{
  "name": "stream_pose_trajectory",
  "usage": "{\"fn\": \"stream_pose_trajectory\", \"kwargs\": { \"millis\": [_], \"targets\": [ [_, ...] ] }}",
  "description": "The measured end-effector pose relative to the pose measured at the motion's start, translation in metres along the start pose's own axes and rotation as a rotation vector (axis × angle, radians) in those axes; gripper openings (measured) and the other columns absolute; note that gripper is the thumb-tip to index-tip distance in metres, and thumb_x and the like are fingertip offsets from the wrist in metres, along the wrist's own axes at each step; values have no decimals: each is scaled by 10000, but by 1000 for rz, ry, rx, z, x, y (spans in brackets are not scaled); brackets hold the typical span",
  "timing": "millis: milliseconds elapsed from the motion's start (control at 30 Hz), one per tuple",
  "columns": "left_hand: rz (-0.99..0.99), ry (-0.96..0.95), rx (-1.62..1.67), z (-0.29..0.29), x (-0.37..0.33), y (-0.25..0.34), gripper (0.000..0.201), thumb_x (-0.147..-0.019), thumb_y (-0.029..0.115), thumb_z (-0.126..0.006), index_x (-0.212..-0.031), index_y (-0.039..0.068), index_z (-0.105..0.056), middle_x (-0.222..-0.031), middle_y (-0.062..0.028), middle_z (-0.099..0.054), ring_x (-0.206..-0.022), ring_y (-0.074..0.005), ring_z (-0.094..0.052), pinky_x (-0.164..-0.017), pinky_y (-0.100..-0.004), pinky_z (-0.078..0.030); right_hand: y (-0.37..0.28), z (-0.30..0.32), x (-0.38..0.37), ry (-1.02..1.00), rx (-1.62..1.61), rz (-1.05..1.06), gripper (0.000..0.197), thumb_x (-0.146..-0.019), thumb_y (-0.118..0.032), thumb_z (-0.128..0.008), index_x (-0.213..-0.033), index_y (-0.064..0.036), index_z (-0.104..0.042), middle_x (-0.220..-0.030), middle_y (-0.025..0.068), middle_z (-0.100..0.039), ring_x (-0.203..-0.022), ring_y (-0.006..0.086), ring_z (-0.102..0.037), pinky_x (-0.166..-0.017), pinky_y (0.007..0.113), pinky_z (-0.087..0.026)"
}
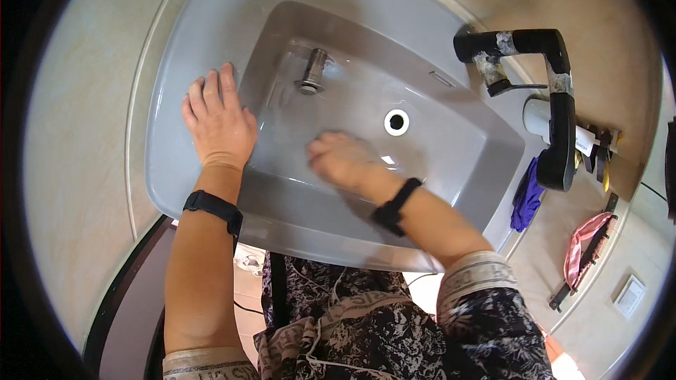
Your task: Cleaning the bathroom sink, faucet, and drain components using a cloth and water.
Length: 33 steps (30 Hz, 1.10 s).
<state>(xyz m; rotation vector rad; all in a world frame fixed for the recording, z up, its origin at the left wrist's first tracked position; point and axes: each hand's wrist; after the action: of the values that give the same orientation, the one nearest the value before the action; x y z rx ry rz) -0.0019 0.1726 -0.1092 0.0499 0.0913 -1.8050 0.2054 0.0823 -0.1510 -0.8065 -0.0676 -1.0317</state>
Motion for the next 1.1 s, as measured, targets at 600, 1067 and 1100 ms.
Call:
{"fn": "stream_pose_trajectory", "kwargs": {
  "millis": [600, 1067, 1100],
  "targets": [
    [13, -5, -21, 6, -8, 9, 768, -718, 183, -648, -1414, 110, -331, -1356, -116, -408, -1282, -316, -322, -1069, -484, -229, 96, -2, 47, 347, -83, -1, 248, -660, 40, -624, -807, -151, -683, -1162, 34, -562, -1085, 290, -485, -948, 350, -426],
    [-1, 42, -37, 0, -5, 7, 762, -714, 174, -636, -1411, 109, -335, -1347, -124, -418, -1281, -319, -331, -1062, -482, -244, 66, -11, 111, 220, -280, -503, 89, -752, -129, -629, -839, -130, -647, -1007, 77, -555, -1024, 301, -505, -872, 367, -456],
    [-17, 79, -21, 1, -6, 10, 764, -712, 174, -636, -1411, 110, -336, -1344, -122, -421, -1277, -320, -337, -1059, -480, -250, 91, -7, 112, 392, -221, -383, 100, -749, -91, -620, -824, -142, -665, -1030, 82, -559, -1024, 301, -516, -882, 363, -453]
  ]
}}
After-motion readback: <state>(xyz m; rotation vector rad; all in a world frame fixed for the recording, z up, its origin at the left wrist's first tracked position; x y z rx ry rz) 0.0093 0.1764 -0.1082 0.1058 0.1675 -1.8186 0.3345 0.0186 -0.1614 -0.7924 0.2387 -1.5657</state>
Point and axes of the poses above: each hand's wrist, its own x-axis away from the middle knuckle, its own z-axis out of the back of the hand, y = z × x
